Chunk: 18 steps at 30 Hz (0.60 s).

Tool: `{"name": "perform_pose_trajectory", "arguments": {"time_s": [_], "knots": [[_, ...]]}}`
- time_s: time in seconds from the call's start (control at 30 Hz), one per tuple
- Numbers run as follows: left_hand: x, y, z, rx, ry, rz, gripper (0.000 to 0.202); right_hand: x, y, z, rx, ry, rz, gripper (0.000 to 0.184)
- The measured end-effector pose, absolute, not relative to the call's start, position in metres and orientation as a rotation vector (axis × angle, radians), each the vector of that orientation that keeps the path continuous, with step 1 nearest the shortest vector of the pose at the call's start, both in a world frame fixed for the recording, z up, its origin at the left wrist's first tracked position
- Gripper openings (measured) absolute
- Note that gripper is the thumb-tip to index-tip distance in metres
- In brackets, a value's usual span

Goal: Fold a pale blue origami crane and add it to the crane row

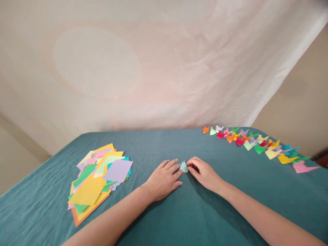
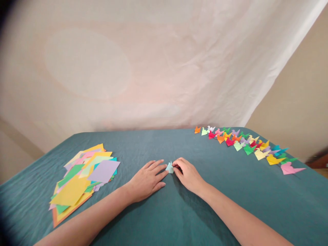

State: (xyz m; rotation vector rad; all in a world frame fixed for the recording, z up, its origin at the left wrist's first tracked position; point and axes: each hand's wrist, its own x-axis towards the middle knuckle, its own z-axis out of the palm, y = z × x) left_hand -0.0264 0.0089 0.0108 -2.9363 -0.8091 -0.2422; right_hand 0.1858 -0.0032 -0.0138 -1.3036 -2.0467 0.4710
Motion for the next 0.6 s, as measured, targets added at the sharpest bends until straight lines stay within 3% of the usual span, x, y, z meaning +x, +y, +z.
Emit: {"name": "perform_pose_trajectory", "arguments": {"time_s": [0.13,0.37,0.6], "knots": [[-0.027,0.009,0.011,-2.935,-0.815,-0.23,0.038,0.19,-0.014,-0.006,-1.259,-2.313,0.289,0.035],[-0.025,0.009,0.01,-2.904,-0.831,-0.213,0.04,0.183,-0.023,-0.008,-1.332,-2.586,-0.13,0.036],[-0.023,0.007,0.01,-2.867,-0.85,-0.224,0.038,0.174,-0.025,-0.002,-1.435,-2.66,-0.201,0.029]]}}
